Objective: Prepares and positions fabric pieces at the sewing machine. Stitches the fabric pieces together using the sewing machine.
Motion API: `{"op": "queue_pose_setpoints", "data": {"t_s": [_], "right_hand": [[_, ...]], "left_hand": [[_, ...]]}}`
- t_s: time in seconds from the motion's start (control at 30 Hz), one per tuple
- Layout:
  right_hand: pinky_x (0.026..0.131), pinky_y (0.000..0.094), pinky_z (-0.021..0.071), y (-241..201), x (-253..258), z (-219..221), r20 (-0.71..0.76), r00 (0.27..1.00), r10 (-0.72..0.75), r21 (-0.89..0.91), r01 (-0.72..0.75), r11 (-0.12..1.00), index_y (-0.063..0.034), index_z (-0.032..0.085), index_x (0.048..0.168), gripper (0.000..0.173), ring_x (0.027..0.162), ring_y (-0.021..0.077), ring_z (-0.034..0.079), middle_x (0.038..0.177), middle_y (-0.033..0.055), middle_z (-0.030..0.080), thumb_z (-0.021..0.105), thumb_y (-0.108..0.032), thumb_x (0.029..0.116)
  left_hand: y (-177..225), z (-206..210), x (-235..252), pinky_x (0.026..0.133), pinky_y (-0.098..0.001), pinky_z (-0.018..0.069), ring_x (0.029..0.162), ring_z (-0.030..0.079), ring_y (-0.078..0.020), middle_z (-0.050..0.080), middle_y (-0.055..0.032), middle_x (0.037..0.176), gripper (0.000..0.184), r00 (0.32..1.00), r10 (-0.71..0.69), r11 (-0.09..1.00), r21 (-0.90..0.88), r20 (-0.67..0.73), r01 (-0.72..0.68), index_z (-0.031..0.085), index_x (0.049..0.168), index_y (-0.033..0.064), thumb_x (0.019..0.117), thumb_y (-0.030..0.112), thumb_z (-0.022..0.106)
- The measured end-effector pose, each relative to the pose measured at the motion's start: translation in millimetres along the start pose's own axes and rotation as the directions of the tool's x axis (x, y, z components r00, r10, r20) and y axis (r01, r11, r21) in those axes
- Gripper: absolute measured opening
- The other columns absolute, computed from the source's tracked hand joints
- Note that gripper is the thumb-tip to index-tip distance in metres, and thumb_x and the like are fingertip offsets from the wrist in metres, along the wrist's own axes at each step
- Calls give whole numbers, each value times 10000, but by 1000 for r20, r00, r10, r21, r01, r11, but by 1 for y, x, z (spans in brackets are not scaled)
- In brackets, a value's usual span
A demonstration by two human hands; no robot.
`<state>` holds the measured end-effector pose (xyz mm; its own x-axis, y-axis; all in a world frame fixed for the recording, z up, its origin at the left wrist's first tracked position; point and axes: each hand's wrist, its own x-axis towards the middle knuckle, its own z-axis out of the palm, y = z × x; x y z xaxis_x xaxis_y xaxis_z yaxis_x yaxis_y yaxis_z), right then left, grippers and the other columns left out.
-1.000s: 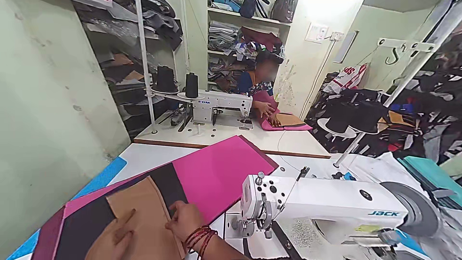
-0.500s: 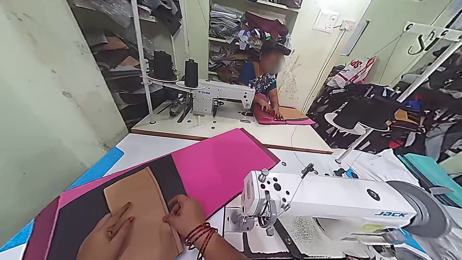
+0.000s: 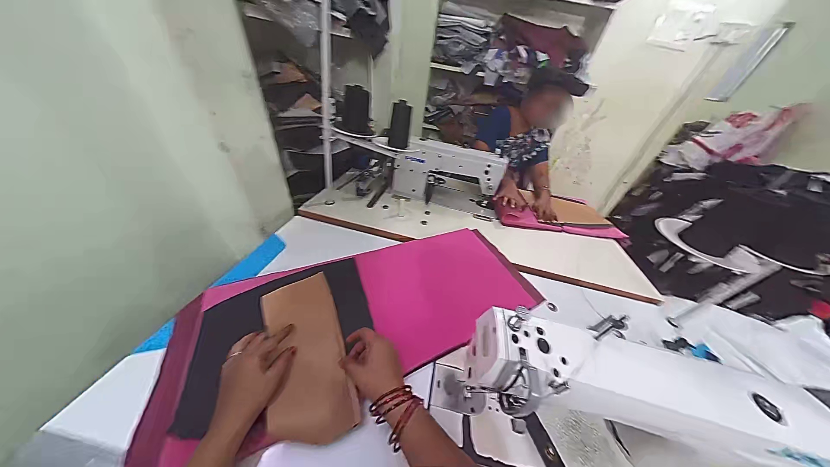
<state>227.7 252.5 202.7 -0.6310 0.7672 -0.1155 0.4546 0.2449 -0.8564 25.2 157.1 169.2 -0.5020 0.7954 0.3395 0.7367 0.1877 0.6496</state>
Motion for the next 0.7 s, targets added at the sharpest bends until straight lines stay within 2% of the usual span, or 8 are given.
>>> {"op": "queue_pose_setpoints", "data": {"t_s": [0.13, 0.27, 0.4, 0.57, 0.7], "right_hand": [[823, 465, 563, 2, 2, 2, -13, 999, -33, -52, 32, 998, -19, 649, 1287, 384, 848, 248, 703, 965, 120, 738, 713, -173, 941], [794, 469, 560, 0, 3, -2, -72, 995, -72, -81, 66, 995, -33, 671, 1255, 349, 817, 238, 697, 943, 96, 740, 701, -201, 951], [807, 472, 563, 6, 12, -18, -180, 982, -56, -126, 34, 991, -45, 693, 1233, 339, 833, 237, 712, 949, 84, 756, 727, -213, 940], [804, 453, 560, 18, 22, -27, -183, 983, 19, -93, -36, 995, -58, 697, 1209, 311, 835, 214, 702, 943, 73, 746, 731, -190, 929], [802, 460, 558, 20, 21, -26, -165, 986, 7, -111, -25, 993, -54, 691, 1223, 315, 836, 223, 702, 939, 77, 741, 698, -233, 964]], "left_hand": [[15, -15, 9, 1125, -681, 301, 1374, 444, -517, 616, -269, 1359, 365, 981, -138, 990, 23, 139, 136, 702, 1294, 49, 930, 81, 705], [30, -23, 26, 1165, -613, 302, 1416, 434, -444, 589, -210, 1430, 385, 957, -171, 981, 127, 234, 144, 665, 1355, 81, 974, 138, 667], [43, -13, 49, 1191, -604, 257, 1480, 359, -409, 574, -165, 1465, 404, 945, -143, 983, 155, 294, 100, 643, 1384, 100, 997, 218, 651], [36, 10, 63, 1230, -576, 192, 1497, 340, -386, 580, -149, 1464, 461, 938, -188, 969, 212, 292, 129, 640, 1385, 97, 979, 311, 686], [40, 15, 59, 1236, -632, 80, 1528, 287, -379, 541, -123, 1514, 572, 935, -164, 969, 228, 315, 94, 609, 1423, 107, 934, 375, 737]]}}
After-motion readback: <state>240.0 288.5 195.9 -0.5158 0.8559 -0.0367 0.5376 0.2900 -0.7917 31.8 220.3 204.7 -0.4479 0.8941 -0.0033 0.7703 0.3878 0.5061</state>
